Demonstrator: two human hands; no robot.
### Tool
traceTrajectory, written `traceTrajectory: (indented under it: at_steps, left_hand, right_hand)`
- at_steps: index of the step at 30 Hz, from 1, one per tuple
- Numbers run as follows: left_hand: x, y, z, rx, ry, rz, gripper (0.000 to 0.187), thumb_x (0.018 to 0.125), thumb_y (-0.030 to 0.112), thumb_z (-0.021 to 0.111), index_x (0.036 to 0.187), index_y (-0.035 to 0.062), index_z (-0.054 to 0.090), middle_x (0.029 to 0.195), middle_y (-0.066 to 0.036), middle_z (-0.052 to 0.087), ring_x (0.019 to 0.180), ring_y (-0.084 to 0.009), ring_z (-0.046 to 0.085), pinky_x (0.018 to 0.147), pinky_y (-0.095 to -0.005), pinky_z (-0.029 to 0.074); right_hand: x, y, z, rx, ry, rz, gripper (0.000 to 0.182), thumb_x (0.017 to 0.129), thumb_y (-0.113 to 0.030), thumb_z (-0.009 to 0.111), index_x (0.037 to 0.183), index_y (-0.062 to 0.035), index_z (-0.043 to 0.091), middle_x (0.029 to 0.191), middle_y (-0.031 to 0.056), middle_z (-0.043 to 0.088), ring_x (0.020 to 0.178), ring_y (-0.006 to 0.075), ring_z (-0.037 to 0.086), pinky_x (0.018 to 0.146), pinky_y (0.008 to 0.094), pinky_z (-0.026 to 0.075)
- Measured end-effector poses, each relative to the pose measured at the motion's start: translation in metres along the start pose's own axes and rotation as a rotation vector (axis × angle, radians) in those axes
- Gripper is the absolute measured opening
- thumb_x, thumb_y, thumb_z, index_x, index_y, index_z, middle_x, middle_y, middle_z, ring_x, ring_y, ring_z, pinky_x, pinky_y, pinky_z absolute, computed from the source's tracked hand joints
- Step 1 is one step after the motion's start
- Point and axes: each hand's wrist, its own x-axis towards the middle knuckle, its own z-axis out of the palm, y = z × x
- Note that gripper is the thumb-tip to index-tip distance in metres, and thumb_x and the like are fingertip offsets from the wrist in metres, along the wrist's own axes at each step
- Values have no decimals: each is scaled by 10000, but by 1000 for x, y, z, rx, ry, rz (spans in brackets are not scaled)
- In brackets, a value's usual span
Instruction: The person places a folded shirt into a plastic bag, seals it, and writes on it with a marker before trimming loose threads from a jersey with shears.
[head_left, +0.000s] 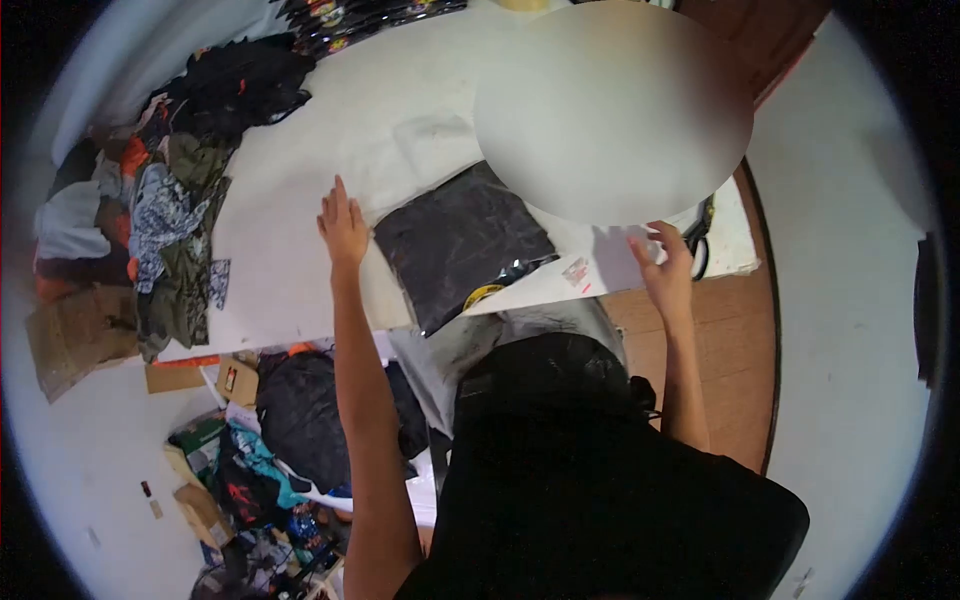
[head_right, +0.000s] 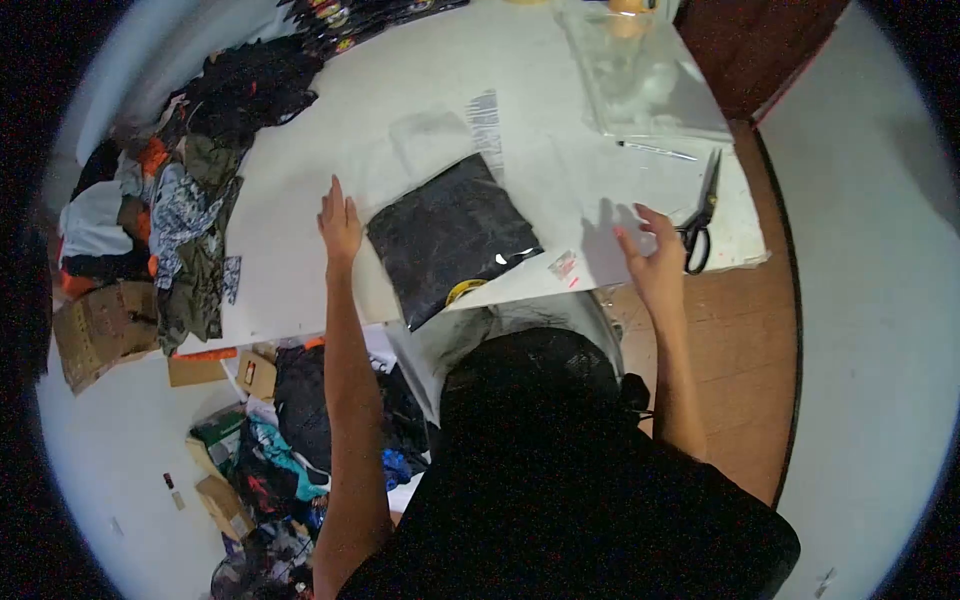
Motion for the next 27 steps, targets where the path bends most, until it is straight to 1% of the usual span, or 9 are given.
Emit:
traceTrajectory:
  at_steps: [4,7,10,16,19,22,24,25,27]
  left_hand:
    - [-2,8,-17,-282,202,124,529,934,190,451,1417,49,285,1342,-259,412,1237,-417,378,1049,-463,289]
    - [-30,72,-52,-105,387,224,346,897,126,503,1215,-3,546,1288,-264,461,1200,-448,413,1031,-481,312]
    - [-61,155,-68,-82,100,268,337,818,40,509,1138,-52,557,1221,-214,541,1190,-376,464,1017,-476,331]
    - [-84,157,-29,-58,93,31,417,897,184,466,1276,12,484,1326,-213,455,1284,-378,359,1035,-539,279]
    - [-85,149,-28,65,106,-199,422,928,267,441,1294,61,485,1371,-230,392,1314,-403,294,1027,-584,256]
    - [-77,120,-29,98,194,-404,414,925,272,467,1278,58,502,1344,-252,414,1277,-440,328,1007,-552,303]
    - [-71,89,-38,-199,181,-567,368,909,208,501,1232,35,539,1179,-247,556,1117,-400,512,917,-451,417]
    - [-63,81,-47,-470,170,-591,340,880,191,553,1134,-33,586,946,-219,652,867,-327,636,770,-367,486]
    - [-55,63,-44,-489,138,-597,347,866,208,575,1078,-67,599,878,-204,660,796,-294,648,726,-353,493]
  right_hand:
    - [1,-22,-3,-172,-65,-158,398,774,-196,717,1090,18,602,1071,202,605,988,324,597,831,365,471]
    - [20,-50,40,-52,-140,-294,301,820,-164,648,1060,13,613,1122,204,593,1041,358,568,918,403,426]
    - [38,-100,111,-12,-338,-594,254,874,-105,543,1101,-8,601,1221,177,559,1169,346,492,1015,467,332]
    - [61,-82,195,-223,-569,-890,449,937,-305,446,1295,-35,473,1381,158,423,1299,330,357,1068,503,237]
    - [74,-66,188,-381,-576,-694,580,921,-433,448,1331,-23,428,1415,171,372,1331,328,306,1086,507,191]
    - [103,-49,193,-314,-457,-512,648,880,-440,546,1342,-9,402,1324,218,460,1242,338,428,1030,495,303]
    - [124,-63,180,0,-564,-155,676,844,-368,641,1337,21,390,1117,239,586,1016,329,588,864,438,460]
    - [134,-58,190,145,-555,-98,679,790,-312,724,1272,71,436,871,165,645,721,233,639,635,330,514]
    - [155,-39,207,257,-735,77,626,785,-307,729,1210,80,480,834,138,640,674,191,626,599,292,502]
